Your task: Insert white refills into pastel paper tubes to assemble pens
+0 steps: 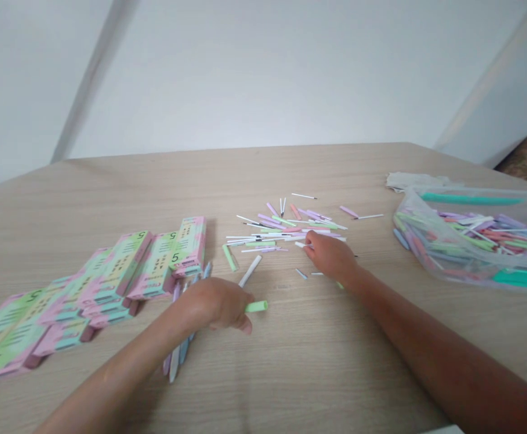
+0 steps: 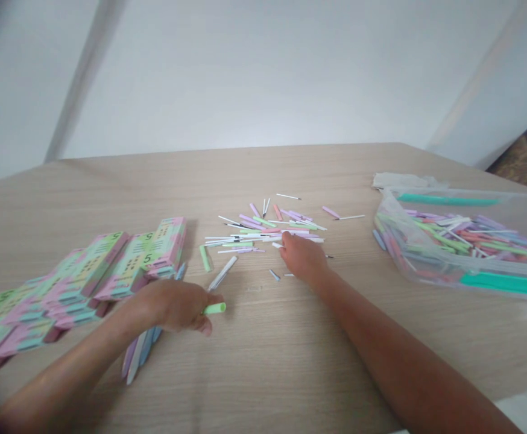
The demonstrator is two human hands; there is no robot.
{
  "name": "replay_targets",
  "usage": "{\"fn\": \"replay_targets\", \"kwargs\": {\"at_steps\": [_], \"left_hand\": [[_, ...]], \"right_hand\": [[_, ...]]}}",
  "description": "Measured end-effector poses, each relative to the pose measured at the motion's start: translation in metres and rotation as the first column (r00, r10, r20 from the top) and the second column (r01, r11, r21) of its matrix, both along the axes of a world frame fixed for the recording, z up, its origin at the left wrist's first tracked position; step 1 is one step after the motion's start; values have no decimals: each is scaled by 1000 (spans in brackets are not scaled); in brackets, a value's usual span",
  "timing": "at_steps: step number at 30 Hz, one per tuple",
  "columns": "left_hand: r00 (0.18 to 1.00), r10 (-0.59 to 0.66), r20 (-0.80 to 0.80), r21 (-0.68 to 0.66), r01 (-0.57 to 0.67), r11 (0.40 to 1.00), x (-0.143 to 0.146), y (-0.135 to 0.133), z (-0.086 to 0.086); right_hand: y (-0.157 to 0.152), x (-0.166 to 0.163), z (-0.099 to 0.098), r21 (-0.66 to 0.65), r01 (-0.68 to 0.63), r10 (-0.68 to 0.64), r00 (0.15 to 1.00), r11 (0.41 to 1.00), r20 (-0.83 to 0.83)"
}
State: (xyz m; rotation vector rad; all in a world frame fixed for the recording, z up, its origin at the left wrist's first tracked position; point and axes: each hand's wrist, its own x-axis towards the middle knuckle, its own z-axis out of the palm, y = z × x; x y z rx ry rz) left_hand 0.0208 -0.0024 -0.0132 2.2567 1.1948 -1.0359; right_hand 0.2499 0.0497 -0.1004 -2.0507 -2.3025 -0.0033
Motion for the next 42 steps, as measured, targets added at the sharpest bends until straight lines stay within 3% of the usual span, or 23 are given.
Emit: {"fn": "replay_targets", "kwargs": {"at_steps": [4,9,15,21,32,42], "left_hand": [[1000,-6,4,28,6,1000,-1,0,-3],[1000,-1,12,35,1,999,-1,0,-2],[1000,-11,6,27,11,1000,2,-2,5],[1000,3,11,33,-4,999,1,-1,5],[1000,8,15,36,-9,999,-1,-1,4],[1000,6,9,39,-6,999,-1,0,1]], "right_hand": [[1,-5,13,83,-9,11,1000,996,-16],[20,-29,21,19,-184,185,982,983,-31],[40,-58,10,-3,-311,310,948,950,-66],[33,-41,-2,-21,-425,423,905,905,-46],[24,0,-2,1,-374,374,927,927,9],[29,40,3,-8,-212,212,977,977,39]]}}
